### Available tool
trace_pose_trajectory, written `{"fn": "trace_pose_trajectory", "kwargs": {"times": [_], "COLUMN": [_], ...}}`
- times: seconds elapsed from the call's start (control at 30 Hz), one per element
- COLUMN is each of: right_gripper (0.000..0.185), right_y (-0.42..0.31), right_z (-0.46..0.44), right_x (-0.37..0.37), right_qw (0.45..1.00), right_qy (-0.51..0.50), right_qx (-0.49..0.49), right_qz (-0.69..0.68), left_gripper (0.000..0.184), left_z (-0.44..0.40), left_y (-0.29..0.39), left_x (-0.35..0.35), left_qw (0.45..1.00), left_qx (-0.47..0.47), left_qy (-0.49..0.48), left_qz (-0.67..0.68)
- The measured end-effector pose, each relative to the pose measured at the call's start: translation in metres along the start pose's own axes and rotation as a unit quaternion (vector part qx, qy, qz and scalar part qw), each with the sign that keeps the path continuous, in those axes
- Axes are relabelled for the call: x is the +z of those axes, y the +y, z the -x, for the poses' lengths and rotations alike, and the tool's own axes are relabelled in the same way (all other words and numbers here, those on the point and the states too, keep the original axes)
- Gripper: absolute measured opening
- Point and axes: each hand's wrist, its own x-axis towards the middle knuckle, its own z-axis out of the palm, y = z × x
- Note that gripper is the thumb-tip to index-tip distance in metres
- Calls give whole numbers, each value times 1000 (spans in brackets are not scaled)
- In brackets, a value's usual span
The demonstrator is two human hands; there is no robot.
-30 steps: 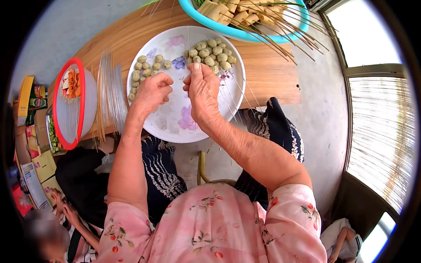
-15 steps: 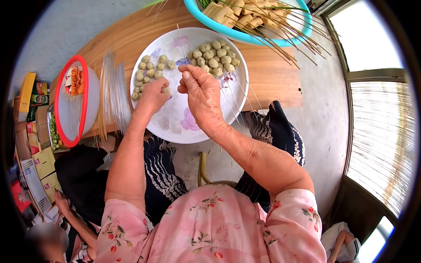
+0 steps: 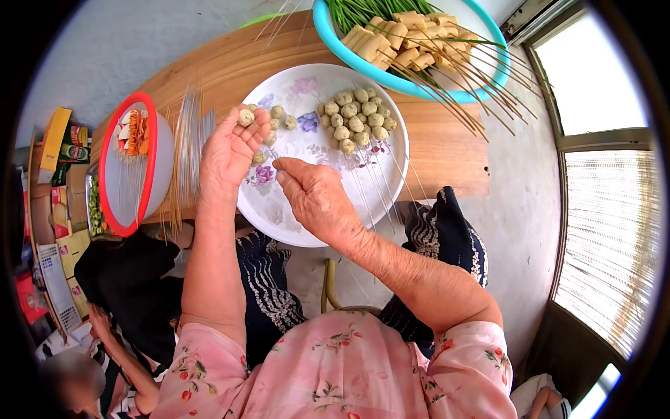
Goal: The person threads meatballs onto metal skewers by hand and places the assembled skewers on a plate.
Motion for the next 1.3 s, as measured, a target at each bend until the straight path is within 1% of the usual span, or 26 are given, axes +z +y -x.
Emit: {"fn": "trace_pose_trajectory", "kwargs": {"times": [0.1,0.2,0.33,0.5,0.67,0.9,1.2,1.3], "right_gripper": [21,21,22,22,22,22,22,22], "right_y": [-1,-3,-4,-4,-4,-4,-5,-5], "right_z": [-1,-1,-3,-4,-6,-4,-4,-5], "right_x": [0,-1,-1,-2,-2,-2,-4,-5], "right_qw": [1000,1000,1000,999,999,999,999,999], "right_qy": [-7,-18,-17,-14,-10,-10,-15,-11], "right_qx": [8,14,3,29,46,40,39,31], "right_qz": [6,8,11,13,-5,-3,2,-1], "left_gripper": [24,25,25,25,25,25,28,30], "left_z": [1,2,3,3,5,4,8,7], "left_y": [1,2,2,1,0,-1,2,0], "left_x": [4,10,13,14,17,15,19,18], "left_qw": [999,999,999,999,999,999,999,999], "left_qx": [5,10,3,-3,-4,-4,-21,-19], "left_qy": [6,21,11,-5,-14,-24,-24,-37], "left_qz": [44,33,35,45,39,41,5,-8]}}
